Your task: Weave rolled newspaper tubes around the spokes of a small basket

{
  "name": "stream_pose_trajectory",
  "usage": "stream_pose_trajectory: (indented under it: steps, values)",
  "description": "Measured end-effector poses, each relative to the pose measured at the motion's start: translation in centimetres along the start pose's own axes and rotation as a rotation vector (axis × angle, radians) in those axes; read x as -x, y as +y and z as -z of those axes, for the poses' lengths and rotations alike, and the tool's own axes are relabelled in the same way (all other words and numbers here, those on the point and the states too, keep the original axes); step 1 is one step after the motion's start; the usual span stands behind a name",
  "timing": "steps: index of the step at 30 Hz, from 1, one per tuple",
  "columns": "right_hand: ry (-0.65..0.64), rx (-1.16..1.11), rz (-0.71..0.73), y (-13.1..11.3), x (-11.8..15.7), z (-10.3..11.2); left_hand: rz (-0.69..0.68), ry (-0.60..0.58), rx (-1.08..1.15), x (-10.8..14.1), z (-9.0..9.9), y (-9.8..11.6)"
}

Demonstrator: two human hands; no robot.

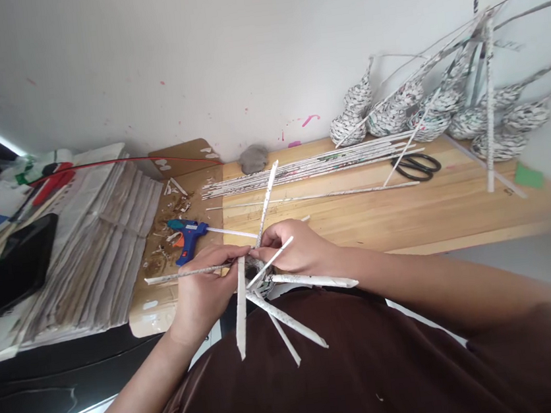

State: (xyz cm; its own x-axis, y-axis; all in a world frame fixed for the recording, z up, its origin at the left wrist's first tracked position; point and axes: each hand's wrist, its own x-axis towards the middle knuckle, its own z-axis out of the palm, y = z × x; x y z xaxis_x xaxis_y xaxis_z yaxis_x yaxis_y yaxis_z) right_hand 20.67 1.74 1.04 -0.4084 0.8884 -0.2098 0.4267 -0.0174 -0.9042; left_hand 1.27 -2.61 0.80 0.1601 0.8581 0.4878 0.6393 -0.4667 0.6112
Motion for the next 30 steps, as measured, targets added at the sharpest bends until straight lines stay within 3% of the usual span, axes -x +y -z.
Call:
stream_pose_trajectory:
  steps: [7,11,15,23,30]
  values:
    - [0.101,0.196,0.166,-1.3,0.6,-0.2,0.048,0.008,-0.027,0.1,0.1,0.5]
    - [0.156,0.275,0.273,-1.7,0.5,-0.6,0.259,-0.063,0.092,-0.1,0.6,0.5]
    - [0.165,0.273,0.277,-2.0,0.1,-0.7,0.449,-0.124,0.244,-0.3,0.8,0.1]
    - [0.193,0.273,0.34,-1.2,0.2,-1.2,0.426,-0.095,0.254,0.5,-0.3,-1.3]
    - [0.235,0.262,0.396,-0.4,0.5,-1.5,0.49,-0.187,0.378,-0.2,0.3,-0.7]
